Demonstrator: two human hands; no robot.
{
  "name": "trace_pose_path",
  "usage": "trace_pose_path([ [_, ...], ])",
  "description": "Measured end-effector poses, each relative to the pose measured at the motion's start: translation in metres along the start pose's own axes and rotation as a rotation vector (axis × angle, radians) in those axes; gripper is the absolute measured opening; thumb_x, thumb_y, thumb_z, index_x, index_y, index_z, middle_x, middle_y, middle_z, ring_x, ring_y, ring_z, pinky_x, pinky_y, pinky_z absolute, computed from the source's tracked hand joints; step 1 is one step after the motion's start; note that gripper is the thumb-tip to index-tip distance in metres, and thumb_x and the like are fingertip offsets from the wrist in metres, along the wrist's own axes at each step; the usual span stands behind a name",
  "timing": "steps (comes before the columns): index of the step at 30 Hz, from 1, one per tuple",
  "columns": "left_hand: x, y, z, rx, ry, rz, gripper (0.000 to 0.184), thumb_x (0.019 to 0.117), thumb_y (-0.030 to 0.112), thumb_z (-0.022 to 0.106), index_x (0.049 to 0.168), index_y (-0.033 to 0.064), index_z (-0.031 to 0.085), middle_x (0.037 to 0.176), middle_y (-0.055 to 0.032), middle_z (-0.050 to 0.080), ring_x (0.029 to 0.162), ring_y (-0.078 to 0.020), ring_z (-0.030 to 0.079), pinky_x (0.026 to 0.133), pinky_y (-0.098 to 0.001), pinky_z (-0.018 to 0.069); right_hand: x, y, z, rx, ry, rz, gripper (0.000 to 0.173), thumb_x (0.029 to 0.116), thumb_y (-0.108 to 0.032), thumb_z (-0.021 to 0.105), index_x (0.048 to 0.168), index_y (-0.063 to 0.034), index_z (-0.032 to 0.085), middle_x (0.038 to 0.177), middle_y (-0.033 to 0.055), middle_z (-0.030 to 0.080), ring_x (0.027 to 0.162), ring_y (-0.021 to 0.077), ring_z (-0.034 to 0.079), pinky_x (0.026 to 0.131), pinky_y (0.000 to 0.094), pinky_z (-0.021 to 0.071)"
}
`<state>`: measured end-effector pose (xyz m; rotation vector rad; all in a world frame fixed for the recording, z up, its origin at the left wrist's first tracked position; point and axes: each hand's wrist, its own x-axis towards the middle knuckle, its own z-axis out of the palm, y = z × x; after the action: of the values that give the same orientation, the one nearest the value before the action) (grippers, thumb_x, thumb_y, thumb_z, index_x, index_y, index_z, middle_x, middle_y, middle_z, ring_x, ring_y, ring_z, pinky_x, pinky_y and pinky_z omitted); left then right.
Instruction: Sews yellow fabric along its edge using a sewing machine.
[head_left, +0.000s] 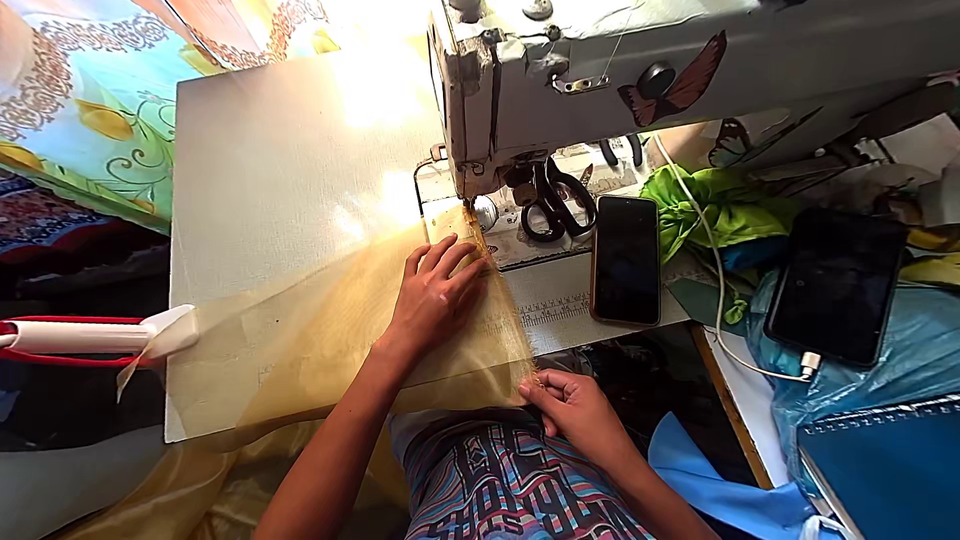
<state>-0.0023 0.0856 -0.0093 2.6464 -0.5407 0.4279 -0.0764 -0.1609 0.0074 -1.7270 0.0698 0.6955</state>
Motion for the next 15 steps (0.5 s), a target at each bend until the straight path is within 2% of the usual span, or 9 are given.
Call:
trace_pose_path([
  [3,-0.002,0.006,-0.002,-0.039,0.002,0.001,0.028,0.1015,0.018,0.055,0.120,0.0105,0.075,0.132,-0.0127,0.068,0.133,-0.0367,0.056,0.109,-0.0591,0.0392,-0.002,0.001,0.002,-0.003,0.021,-0.026,0.011,0.0987,-0.014,0.067,0.092,-0.0061,0.070,0.062,-0.0062,0.062,0.045,-0.0011,0.052,0.044,0.0138,0.0443],
  [7,-0.008,0.014,-0.001,-0.085,0.047,0.014,0.024,0.0988,0.008,0.057,0.112,0.0062,0.077,0.124,-0.0131,0.070,0.125,-0.0331,0.062,0.104,-0.0537,0.0444,-0.003,0.000,0.004,-0.013,0.073,-0.061,0.006,0.0933,-0.011,0.072,0.091,-0.0064,0.070,0.067,-0.0056,0.066,0.047,-0.0019,0.054,0.045,0.0133,0.0455],
  [11,-0.013,0.017,0.001,-0.120,0.049,0.010,0.024,0.0992,0.009,0.057,0.113,0.0051,0.076,0.124,-0.0134,0.070,0.123,-0.0324,0.063,0.104,-0.0524,0.0463,-0.003,0.001,0.005,-0.041,0.111,-0.087,0.008,0.0900,-0.011,0.076,0.087,-0.0075,0.068,0.068,-0.0058,0.066,0.050,-0.0023,0.055,0.047,0.0130,0.0456],
  [15,-0.016,0.016,0.002,-0.111,0.034,0.017,0.026,0.1004,0.011,0.056,0.118,0.0067,0.075,0.127,-0.0140,0.069,0.125,-0.0334,0.061,0.105,-0.0533,0.0452,-0.004,0.001,0.004,-0.029,0.088,-0.070,0.008,0.0952,-0.011,0.070,0.088,-0.0070,0.068,0.063,-0.0068,0.063,0.047,-0.0022,0.053,0.045,0.0128,0.0449],
])
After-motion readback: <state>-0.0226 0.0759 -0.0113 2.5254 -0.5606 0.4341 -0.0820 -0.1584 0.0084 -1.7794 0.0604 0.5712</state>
